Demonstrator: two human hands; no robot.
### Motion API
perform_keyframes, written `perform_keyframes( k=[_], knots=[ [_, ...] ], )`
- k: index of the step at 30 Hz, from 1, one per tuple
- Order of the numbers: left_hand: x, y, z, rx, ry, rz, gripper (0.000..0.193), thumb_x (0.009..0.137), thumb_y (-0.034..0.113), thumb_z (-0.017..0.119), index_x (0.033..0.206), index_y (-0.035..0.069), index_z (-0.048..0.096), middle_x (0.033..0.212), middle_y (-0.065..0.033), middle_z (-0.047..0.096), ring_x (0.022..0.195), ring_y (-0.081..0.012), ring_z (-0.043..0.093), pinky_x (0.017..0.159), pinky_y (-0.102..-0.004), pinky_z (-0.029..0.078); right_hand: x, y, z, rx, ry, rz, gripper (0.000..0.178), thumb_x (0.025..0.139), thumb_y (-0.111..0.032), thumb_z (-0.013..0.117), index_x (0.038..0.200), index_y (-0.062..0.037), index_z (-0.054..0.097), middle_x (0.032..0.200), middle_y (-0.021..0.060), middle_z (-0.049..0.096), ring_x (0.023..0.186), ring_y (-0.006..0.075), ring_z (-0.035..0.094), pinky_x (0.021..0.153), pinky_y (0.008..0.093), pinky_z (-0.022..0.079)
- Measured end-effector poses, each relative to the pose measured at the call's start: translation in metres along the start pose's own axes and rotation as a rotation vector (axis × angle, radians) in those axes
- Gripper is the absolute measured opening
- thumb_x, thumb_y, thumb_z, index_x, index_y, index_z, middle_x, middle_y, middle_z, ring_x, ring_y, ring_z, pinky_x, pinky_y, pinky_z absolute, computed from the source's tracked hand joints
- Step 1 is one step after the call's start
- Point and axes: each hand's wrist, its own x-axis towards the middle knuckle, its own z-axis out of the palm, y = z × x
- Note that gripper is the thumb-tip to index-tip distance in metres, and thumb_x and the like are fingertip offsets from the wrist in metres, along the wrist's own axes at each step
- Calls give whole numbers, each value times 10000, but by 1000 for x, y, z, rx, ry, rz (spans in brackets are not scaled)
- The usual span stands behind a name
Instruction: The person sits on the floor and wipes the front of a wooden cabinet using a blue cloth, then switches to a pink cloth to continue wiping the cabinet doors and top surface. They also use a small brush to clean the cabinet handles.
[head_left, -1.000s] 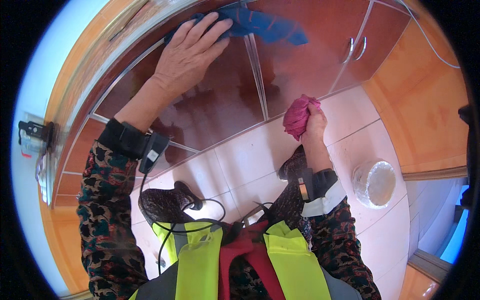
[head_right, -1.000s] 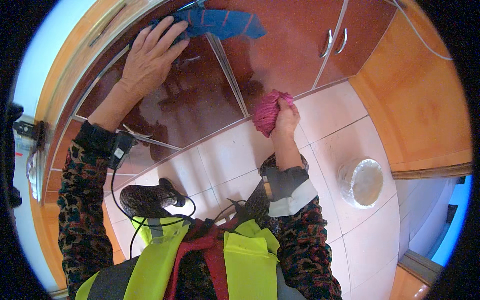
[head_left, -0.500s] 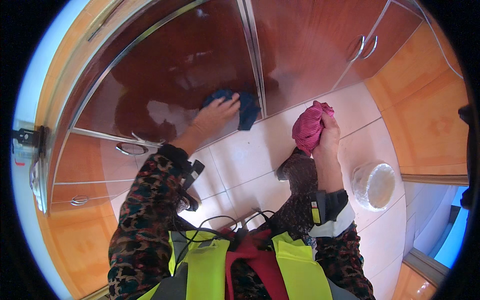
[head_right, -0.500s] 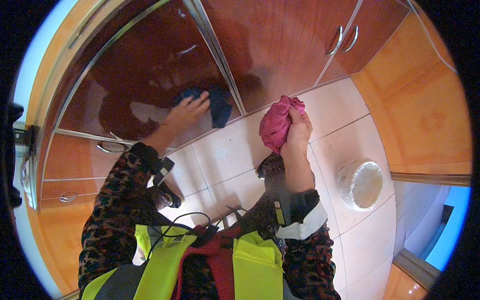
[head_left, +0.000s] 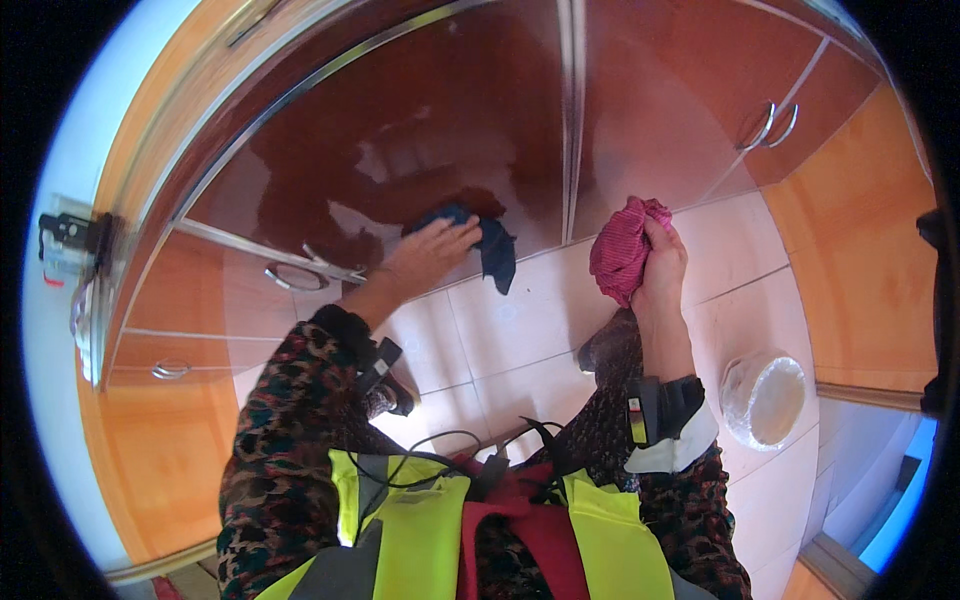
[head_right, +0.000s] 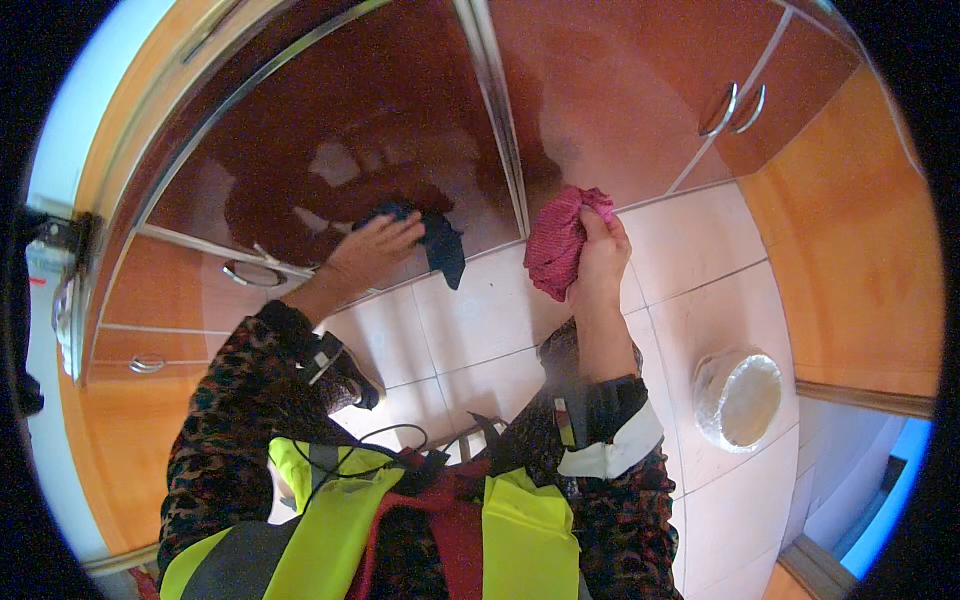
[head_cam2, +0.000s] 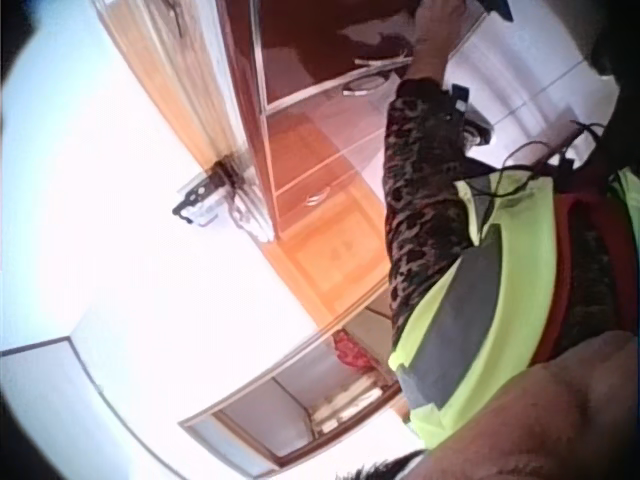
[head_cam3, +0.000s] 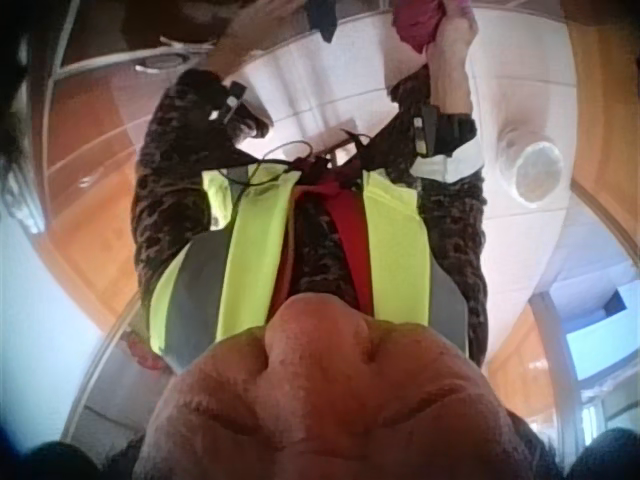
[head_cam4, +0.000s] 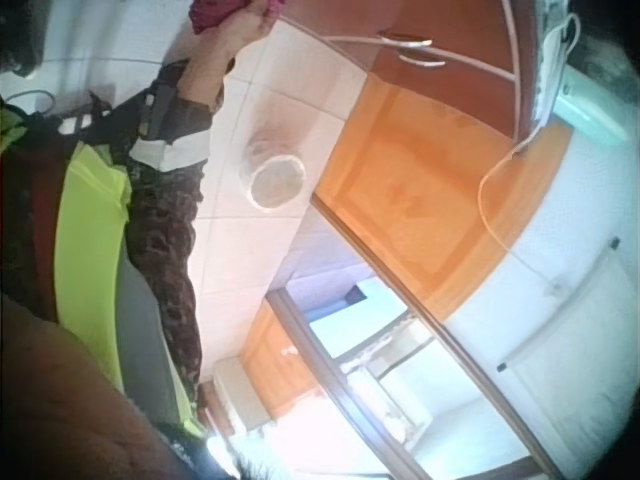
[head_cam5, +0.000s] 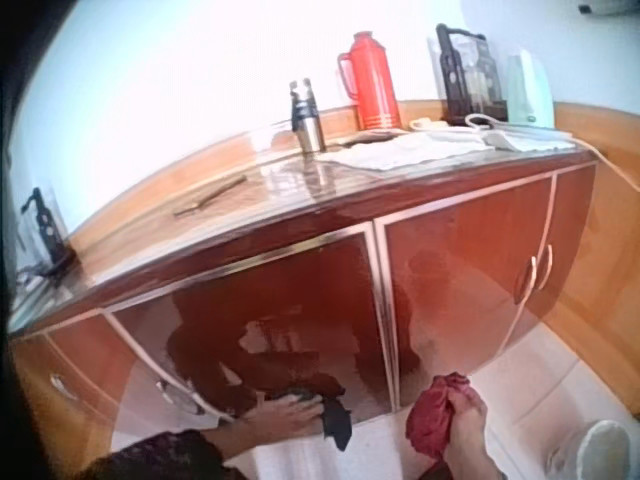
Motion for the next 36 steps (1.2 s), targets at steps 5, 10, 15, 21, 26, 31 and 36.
perform_keyframes(
  k=[5, 10, 15, 21, 26, 31, 36],
  knots=[
    [-45, -52, -75, 76, 338, -292, 391, 787, 213, 685, 1172, 194, 618, 1404, -118, 416, 1427, -311, 273, 1097, -550, 268, 4, 9, -10, -34, 44, -27, 206, 902, -74, 594, 1082, 24, 607, 978, 115, 668, 844, 226, 665, 725, 351, 568],
    [-94, -64, -95, 13, 623, -713, 478, 747, 256, 740, 1202, 184, 617, 1424, -113, 394, 1404, -327, 289, 1078, -593, 266, 4, 13, -20, -15, 27, -20, 210, 893, -68, 601, 1087, 10, 610, 984, 111, 668, 848, 238, 666, 736, 373, 574],
    [-58, -27, -52, -30, 757, -1077, 530, 811, 359, 690, 1303, 202, 567, 1365, -113, 482, 1339, -335, 376, 1076, -600, 258, -6, 15, -19, -39, 39, -26, 243, 887, -65, 608, 1120, 4, 608, 994, 110, 669, 868, 243, 667, 753, 376, 574],
    [-10, 47, 47, -736, 982, -1374, 361, 945, 328, 560, 1276, 187, 565, 1237, -77, 583, 1182, -293, 510, 1087, -456, 304, -12, 16, -7, -154, -41, 20, 266, 904, -95, 578, 1148, 9, 577, 983, 133, 660, 822, 289, 671, 706, 425, 585],
    [19, 86, 79, -1306, 1164, -1487, 545, 966, 237, 536, 1466, 142, 341, 1335, -172, 471, 1213, -362, 452, 1095, -429, 298, -15, 8, 6, -193, -160, 68, 244, 935, -122, 519, 1138, 3, 573, 941, 147, 656, 748, 308, 666, 639, 437, 581],
    [52, 119, 59, -881, 782, -1788, 784, 950, 104, 527, 1548, 153, 23, 1432, -284, 278, 1270, -414, 362, 1123, -466, 243, -9, 20, 17, -227, -144, 22, 226, 927, -93, 540, 1120, 14, 589, 967, 122, 658, 835, 244, 663, 702, 377, 571],
    [47, 92, 53, -2453, 1305, -1981, 636, 915, 187, 626, 1441, 124, 274, 1347, -154, 470, 1144, -346, 549, 765, -481, 584, -4, 29, 10, -169, -123, 3, 230, 924, -71, 543, 1130, 23, 580, 986, 135, 656, 846, 259, 661, 721, 383, 577]
  ],
)
